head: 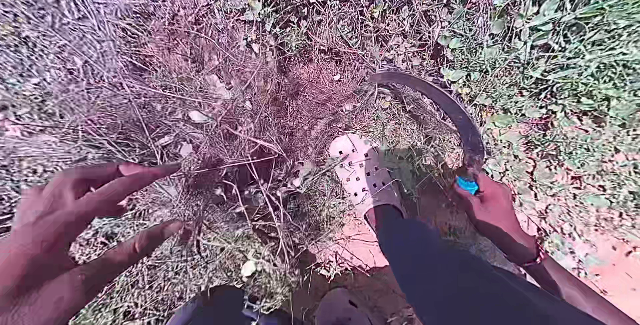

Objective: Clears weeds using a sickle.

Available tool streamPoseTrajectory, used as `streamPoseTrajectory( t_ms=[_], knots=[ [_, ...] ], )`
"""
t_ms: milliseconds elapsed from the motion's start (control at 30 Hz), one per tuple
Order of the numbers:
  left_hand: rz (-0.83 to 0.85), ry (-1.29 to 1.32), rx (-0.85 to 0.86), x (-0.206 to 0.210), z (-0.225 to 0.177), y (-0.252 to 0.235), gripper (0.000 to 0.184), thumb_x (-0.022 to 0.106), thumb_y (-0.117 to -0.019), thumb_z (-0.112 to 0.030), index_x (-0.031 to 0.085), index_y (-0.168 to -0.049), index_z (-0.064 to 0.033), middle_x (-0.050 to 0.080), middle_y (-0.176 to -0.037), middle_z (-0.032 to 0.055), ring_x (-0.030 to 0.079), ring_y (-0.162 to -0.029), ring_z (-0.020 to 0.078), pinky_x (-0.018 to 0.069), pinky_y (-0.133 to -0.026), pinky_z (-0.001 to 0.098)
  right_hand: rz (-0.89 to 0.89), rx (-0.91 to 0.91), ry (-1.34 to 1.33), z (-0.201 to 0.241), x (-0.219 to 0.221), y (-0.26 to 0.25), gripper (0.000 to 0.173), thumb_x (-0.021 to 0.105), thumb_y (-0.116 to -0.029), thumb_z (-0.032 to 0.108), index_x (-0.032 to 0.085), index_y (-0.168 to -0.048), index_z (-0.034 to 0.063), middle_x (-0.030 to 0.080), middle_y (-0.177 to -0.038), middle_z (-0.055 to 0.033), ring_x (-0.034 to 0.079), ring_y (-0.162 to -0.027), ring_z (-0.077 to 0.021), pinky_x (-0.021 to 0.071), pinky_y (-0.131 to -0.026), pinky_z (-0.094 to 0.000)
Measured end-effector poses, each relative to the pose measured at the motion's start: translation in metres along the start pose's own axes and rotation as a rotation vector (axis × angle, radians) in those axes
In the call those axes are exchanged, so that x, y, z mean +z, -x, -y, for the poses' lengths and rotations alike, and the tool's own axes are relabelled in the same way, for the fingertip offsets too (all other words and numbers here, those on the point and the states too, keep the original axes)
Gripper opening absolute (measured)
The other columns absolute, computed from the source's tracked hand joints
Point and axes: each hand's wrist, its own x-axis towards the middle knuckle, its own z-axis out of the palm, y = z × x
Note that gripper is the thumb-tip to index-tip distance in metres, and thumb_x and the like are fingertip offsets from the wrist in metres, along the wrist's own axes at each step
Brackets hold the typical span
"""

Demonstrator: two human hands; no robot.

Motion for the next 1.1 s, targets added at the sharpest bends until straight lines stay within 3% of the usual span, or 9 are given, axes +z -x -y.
streamPoseTrajectory(
  t_ms=[100,133,200,267,333,400,633,867,1100],
  knots=[
    [0.091,0.224,0.191,0.039,-0.099,-0.073,0.060,0.066,-0.0933,-0.048,0.055,-0.148,-0.0260,0.046,-0.151,-0.0014,0.054,-0.131,0.0138,0.0551,-0.103,0.0313,0.021,-0.004,0.006,-0.037,0.015,-0.003,0.035,0.056,-0.0877,0.016,0.066,-0.107,-0.0115,0.068,-0.080,-0.0249,0.068,-0.071,-0.0372,0.0506,-0.064,-0.0562],
    [0.160,0.209,0.111,0.061,-0.128,-0.101,0.065,0.063,-0.0952,-0.047,0.048,-0.154,-0.0241,0.043,-0.156,0.0015,0.053,-0.135,0.0176,0.0541,-0.105,0.0364,0.030,0.017,-0.033,-0.044,0.021,-0.003,0.035,0.057,-0.0878,0.014,0.066,-0.108,-0.0128,0.068,-0.083,-0.0261,0.069,-0.074,-0.0360,0.0517,-0.068,-0.0550],
    [0.289,0.151,-0.111,0.118,-0.157,-0.165,0.084,0.068,-0.0978,-0.045,0.030,-0.161,-0.0049,0.029,-0.165,0.0233,0.036,-0.148,0.0411,0.0375,-0.115,0.0596,0.030,0.086,-0.129,-0.047,0.033,-0.004,0.034,0.059,-0.0871,0.010,0.064,-0.109,-0.0151,0.068,-0.086,-0.0253,0.067,-0.076,-0.0278,0.0526,-0.072,-0.0473],
    [0.274,0.096,-0.318,0.176,-0.157,-0.218,0.103,0.072,-0.0932,-0.052,0.020,-0.161,0.0046,0.028,-0.162,0.0334,0.031,-0.149,0.0496,0.0306,-0.117,0.0653,0.030,0.174,-0.191,-0.044,0.035,-0.005,0.034,0.059,-0.0870,0.008,0.061,-0.112,-0.0153,0.065,-0.089,-0.0224,0.062,-0.077,-0.0196,0.0506,-0.074,-0.0412],
    [0.142,0.136,-0.475,0.208,-0.150,-0.239,0.106,0.078,-0.0876,-0.051,0.026,-0.158,0.0077,0.033,-0.159,0.0341,0.032,-0.149,0.0484,0.0324,-0.117,0.0638,0.045,0.188,-0.188,-0.041,0.036,-0.010,0.037,0.061,-0.0877,0.006,0.059,-0.116,-0.0173,0.064,-0.094,-0.0258,0.061,-0.081,-0.0219,0.0491,-0.078,-0.0435],
    [0.036,0.141,-0.522,0.223,-0.153,-0.241,0.094,0.080,-0.0870,-0.045,0.038,-0.151,0.0085,0.040,-0.154,0.0319,0.037,-0.147,0.0451,0.0372,-0.114,0.0611,0.040,0.177,-0.160,-0.043,0.040,-0.007,0.037,0.061,-0.0894,0.006,0.058,-0.115,-0.0195,0.063,-0.096,-0.0330,0.062,-0.084,-0.0325,0.0482,-0.079,-0.0535],
    [0.130,0.108,-0.468,0.228,-0.157,-0.229,0.057,0.061,-0.1029,-0.033,0.052,-0.140,0.0084,0.057,-0.141,0.0289,0.057,-0.131,0.0422,0.0490,-0.104,0.0593,0.006,0.207,-0.038,-0.035,0.038,-0.003,0.044,0.059,-0.0943,0.009,0.055,-0.126,-0.0204,0.062,-0.105,-0.0443,0.062,-0.099,-0.0579,0.0424,-0.088,-0.0715],
    [0.249,-0.039,-0.362,0.212,-0.156,-0.223,0.043,0.054,-0.1053,-0.027,0.060,-0.131,0.0072,0.063,-0.131,0.0286,0.061,-0.126,0.0426,0.0484,-0.103,0.0609,-0.027,0.124,0.052,-0.042,0.040,-0.002,0.043,0.060,-0.0917,0.011,0.057,-0.122,-0.0187,0.066,-0.092,-0.0385,0.067,-0.085,-0.0558,0.0475,-0.076,-0.0704],
    [0.308,-0.213,-0.312,0.170,-0.150,-0.209,0.041,0.056,-0.1051,-0.025,0.061,-0.127,0.0087,0.065,-0.125,0.0308,0.062,-0.123,0.0464,0.0483,-0.099,0.0634,-0.003,0.141,0.004,-0.046,0.041,-0.001,0.049,0.059,-0.0910,0.012,0.054,-0.128,-0.0194,0.066,-0.096,-0.0382,0.067,-0.089,-0.0553,0.0476,-0.080,-0.0701]
  ],
)
